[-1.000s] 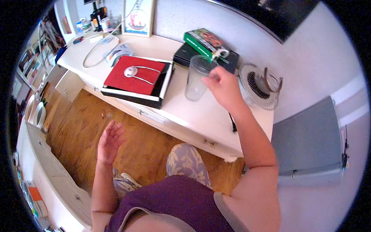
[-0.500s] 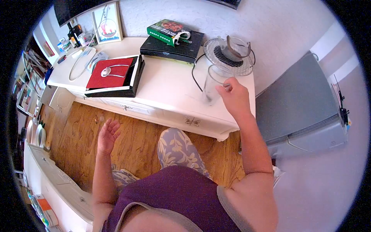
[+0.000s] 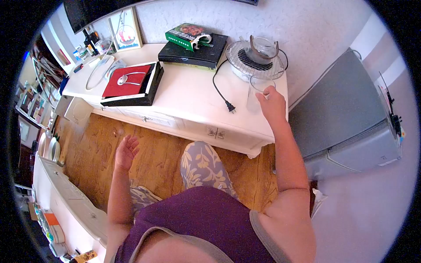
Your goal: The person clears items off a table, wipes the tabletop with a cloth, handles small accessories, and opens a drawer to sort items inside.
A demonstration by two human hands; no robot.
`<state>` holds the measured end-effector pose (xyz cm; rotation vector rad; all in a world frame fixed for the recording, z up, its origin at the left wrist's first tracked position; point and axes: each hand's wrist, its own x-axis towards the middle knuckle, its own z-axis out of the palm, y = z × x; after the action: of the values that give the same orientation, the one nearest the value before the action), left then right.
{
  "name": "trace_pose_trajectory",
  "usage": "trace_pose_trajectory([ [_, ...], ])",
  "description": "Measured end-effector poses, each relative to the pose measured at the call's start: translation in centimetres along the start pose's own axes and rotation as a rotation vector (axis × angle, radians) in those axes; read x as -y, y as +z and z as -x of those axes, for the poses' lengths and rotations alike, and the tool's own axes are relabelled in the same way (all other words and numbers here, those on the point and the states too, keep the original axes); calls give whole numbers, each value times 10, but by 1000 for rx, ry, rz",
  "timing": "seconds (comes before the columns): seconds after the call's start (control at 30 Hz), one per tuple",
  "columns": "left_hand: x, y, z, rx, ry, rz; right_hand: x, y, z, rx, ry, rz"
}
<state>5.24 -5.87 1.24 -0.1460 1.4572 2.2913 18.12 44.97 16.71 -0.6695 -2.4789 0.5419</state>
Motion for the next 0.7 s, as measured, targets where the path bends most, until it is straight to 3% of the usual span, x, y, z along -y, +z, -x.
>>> trace_pose_trajectory([
  [0.27,4,1,8,-90,-24,-11,-5,3,6,-25,40,24],
  [0.7,8,4,5,-60,-28,-4,-2,3,16,-7,41,57],
])
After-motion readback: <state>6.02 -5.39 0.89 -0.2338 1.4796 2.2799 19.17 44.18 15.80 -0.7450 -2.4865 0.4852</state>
